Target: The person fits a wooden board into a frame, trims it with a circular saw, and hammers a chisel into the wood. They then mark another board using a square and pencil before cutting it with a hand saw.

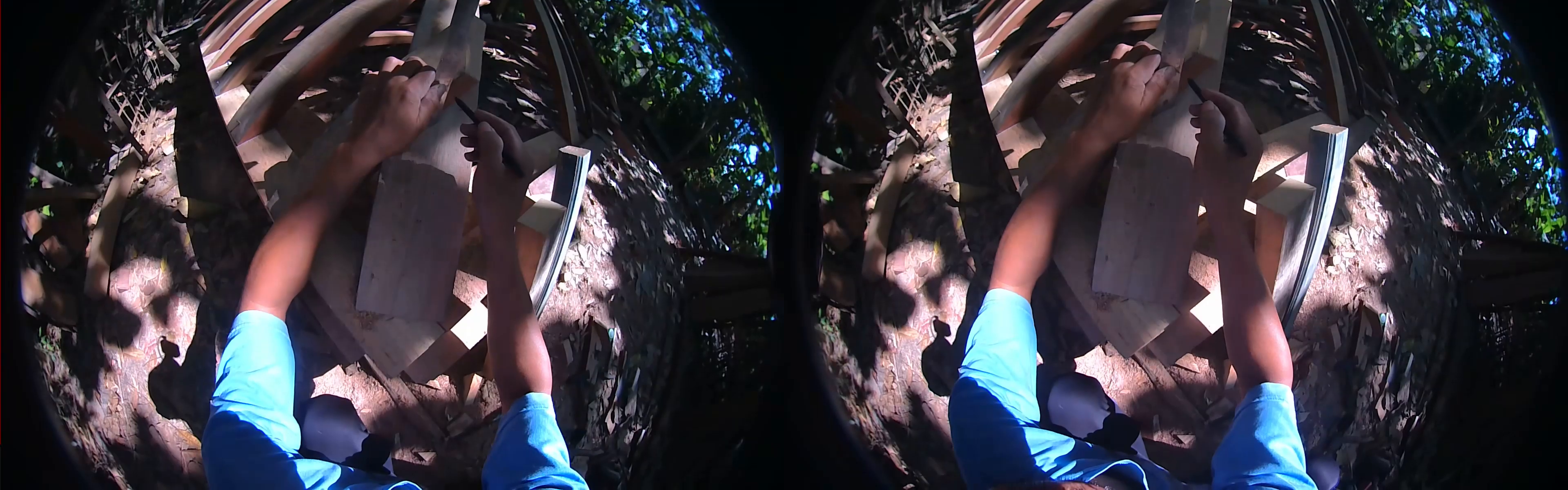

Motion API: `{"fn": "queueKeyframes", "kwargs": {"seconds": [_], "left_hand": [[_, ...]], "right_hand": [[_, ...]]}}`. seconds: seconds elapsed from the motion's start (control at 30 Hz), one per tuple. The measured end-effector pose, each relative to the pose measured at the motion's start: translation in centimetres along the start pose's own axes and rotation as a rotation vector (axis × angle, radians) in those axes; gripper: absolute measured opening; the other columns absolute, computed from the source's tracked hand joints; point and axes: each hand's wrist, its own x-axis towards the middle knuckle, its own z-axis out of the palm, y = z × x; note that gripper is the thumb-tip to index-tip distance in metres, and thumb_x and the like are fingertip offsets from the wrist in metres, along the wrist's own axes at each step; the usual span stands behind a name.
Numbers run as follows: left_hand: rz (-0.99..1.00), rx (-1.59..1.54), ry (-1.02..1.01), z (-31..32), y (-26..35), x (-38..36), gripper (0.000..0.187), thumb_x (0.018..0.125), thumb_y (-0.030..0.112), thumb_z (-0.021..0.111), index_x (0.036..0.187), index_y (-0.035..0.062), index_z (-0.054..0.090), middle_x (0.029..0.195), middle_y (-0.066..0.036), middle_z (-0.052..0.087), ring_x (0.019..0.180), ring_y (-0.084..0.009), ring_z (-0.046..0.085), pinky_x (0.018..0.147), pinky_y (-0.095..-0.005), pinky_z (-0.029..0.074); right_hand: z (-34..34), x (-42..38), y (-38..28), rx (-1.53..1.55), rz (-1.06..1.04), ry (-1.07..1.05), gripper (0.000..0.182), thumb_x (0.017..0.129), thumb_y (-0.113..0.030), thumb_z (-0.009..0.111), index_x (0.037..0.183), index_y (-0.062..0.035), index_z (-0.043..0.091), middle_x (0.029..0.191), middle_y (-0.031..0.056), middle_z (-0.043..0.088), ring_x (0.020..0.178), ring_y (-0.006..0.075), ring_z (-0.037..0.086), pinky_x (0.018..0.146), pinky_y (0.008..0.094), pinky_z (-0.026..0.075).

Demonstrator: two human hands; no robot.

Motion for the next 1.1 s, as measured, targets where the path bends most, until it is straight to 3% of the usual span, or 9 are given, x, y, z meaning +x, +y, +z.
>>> {"fn": "queueKeyframes", "kwargs": {"seconds": [0.33,0.4,0.5,0.7,0.8,0.9,1.1], "left_hand": [[0.005,0.011,-0.017,0.1,0.0,-0.1,0.029,0.096,0.027,0.056,0.101,-0.0006,0.063,0.107,-0.016,0.063,0.101,-0.0389,0.055,0.086,-0.0486,0.046],[-0.007,0.009,-0.034,0.0,0.0,0.0,0.029,0.096,0.026,0.056,0.102,-0.0009,0.063,0.107,-0.016,0.063,0.101,-0.0392,0.055,0.086,-0.0488,0.046],[0.046,0.079,0.100,0.7,-0.3,-0.2,0.020,0.092,0.027,0.061,0.095,0.0072,0.064,0.099,-0.009,0.065,0.096,-0.0308,0.061,0.078,-0.0484,0.049],[0.074,0.109,0.086,0.8,-0.6,-0.1,0.021,0.093,0.028,0.061,0.092,0.0076,0.064,0.096,-0.009,0.065,0.093,-0.0304,0.061,0.075,-0.0482,0.049],[0.099,0.078,0.100,0.7,-0.7,0.0,0.022,0.094,0.029,0.060,0.090,0.0072,0.063,0.095,-0.010,0.065,0.090,-0.0309,0.061,0.073,-0.0468,0.049],[0.023,-0.010,-0.016,-0.1,0.1,0.0,0.024,0.095,0.022,0.058,0.097,-0.0021,0.060,0.099,-0.018,0.062,0.095,-0.0405,0.055,0.082,-0.0496,0.046],[0.001,-0.030,-0.026,-0.3,0.0,0.0,0.025,0.095,0.024,0.058,0.096,-0.0013,0.060,0.099,-0.018,0.061,0.094,-0.0406,0.055,0.081,-0.0495,0.046]], "right_hand": [[0.6,-0.2,1.2,-0.252,-0.257,0.014,0.024,0.093,-0.008,0.060,0.115,-0.0010,0.067,0.093,0.0063,0.071,0.081,0.0074,0.063,0.074,0.0239,0.049],[0.5,-0.4,1.1,-0.240,-0.206,0.027,0.024,0.092,-0.008,0.060,0.113,-0.0008,0.068,0.092,0.0067,0.071,0.080,0.0077,0.063,0.074,0.0241,0.049],[0.3,-0.7,0.6,-0.240,-0.128,0.024,0.022,0.091,-0.008,0.060,0.110,-0.0007,0.069,0.089,0.0069,0.072,0.079,0.0085,0.064,0.073,0.0246,0.049],[-0.1,-0.5,1.1,-0.231,-0.088,-0.010,0.019,0.091,-0.008,0.061,0.106,-0.0002,0.071,0.087,0.0069,0.072,0.078,0.0089,0.065,0.073,0.0252,0.050],[-0.2,-0.5,1.2,-0.246,-0.090,-0.017,0.020,0.091,-0.008,0.061,0.106,0.0001,0.071,0.086,0.0069,0.073,0.079,0.0094,0.065,0.073,0.0253,0.050],[-0.1,-0.7,0.9,-0.221,-0.054,-0.020,0.020,0.091,-0.008,0.061,0.106,0.0004,0.071,0.087,0.0069,0.073,0.079,0.0099,0.065,0.074,0.0256,0.050],[-0.1,-0.8,0.8,-0.234,-0.060,-0.018,0.019,0.092,-0.008,0.061,0.106,0.0002,0.071,0.087,0.0070,0.073,0.080,0.0094,0.065,0.075,0.0252,0.050]]}}
